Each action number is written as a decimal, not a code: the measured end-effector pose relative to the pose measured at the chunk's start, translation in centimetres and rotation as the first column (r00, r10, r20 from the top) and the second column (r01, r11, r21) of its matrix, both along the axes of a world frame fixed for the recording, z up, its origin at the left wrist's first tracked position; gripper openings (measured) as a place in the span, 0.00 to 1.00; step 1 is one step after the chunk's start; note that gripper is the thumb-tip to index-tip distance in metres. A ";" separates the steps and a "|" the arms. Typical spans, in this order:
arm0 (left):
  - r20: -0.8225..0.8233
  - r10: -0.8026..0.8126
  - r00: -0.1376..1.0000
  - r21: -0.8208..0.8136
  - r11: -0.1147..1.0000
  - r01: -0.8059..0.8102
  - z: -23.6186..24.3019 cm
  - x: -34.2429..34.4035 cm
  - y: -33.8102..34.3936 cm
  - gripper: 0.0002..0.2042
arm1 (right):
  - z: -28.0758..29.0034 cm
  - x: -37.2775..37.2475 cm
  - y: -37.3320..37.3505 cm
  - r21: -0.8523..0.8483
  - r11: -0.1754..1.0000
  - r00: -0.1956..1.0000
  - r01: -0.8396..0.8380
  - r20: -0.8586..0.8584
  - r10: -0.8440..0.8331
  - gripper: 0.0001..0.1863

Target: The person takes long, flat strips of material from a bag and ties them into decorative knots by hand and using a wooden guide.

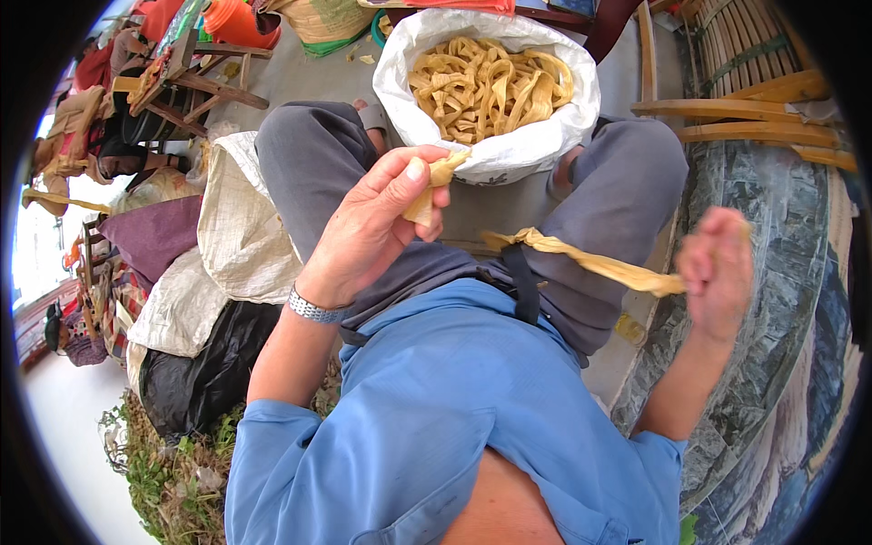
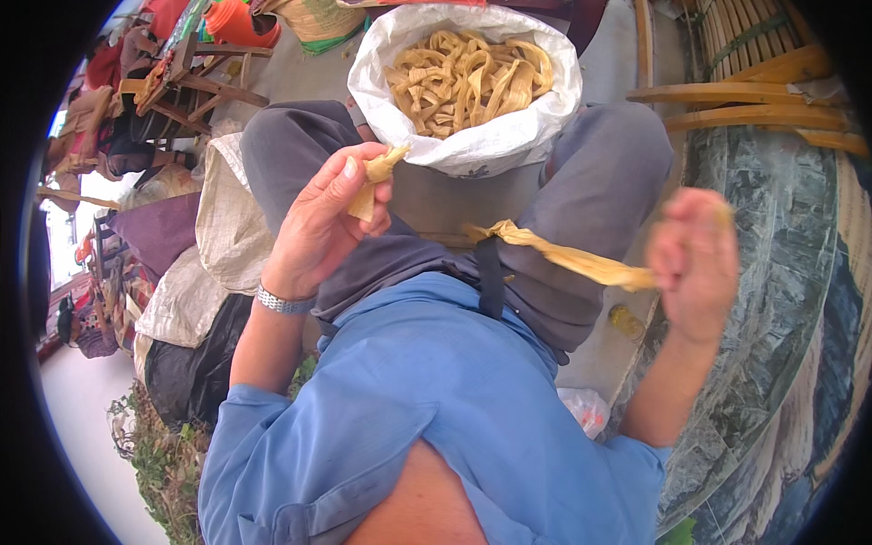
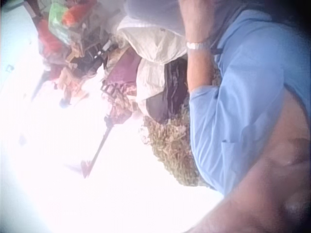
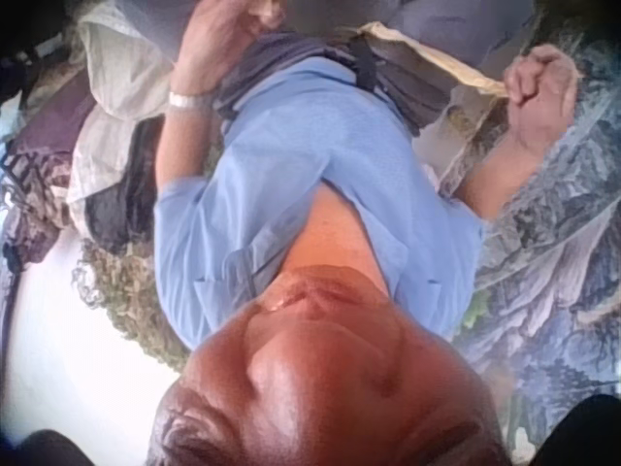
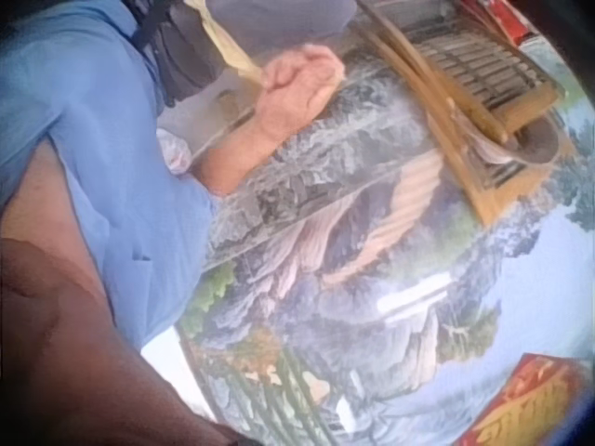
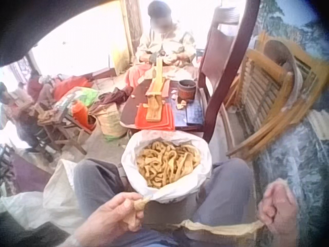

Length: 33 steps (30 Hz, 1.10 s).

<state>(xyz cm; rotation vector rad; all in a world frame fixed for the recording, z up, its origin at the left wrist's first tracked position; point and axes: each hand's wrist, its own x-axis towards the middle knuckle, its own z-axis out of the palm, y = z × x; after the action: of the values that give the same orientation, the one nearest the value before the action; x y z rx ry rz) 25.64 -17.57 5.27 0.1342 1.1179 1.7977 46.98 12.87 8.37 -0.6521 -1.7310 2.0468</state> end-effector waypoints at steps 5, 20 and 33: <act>-0.019 -0.040 0.999 0.041 0.998 0.041 0.9 0.4 0.8 0.20 | -1.8 5.8 4.6 0.047 0.914 0.878 0.403 0.262 -0.401 0.11; -0.303 -0.045 0.952 -0.078 0.997 0.022 0.6 1.3 0.9 0.16 | -9.0 2.9 1.4 0.873 0.484 0.827 -0.068 0.320 -0.462 0.17; -0.454 -0.317 0.833 -0.254 0.942 0.221 0.9 1.9 0.9 0.15 | -2.9 -7.2 -12.6 0.146 0.924 0.931 -0.354 0.153 0.332 0.15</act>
<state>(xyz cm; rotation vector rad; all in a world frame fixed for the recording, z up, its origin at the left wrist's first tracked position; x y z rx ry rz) 27.54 -16.70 6.20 0.6339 1.5375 1.4224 39.80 0.30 5.48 -0.4546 -2.2004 2.0797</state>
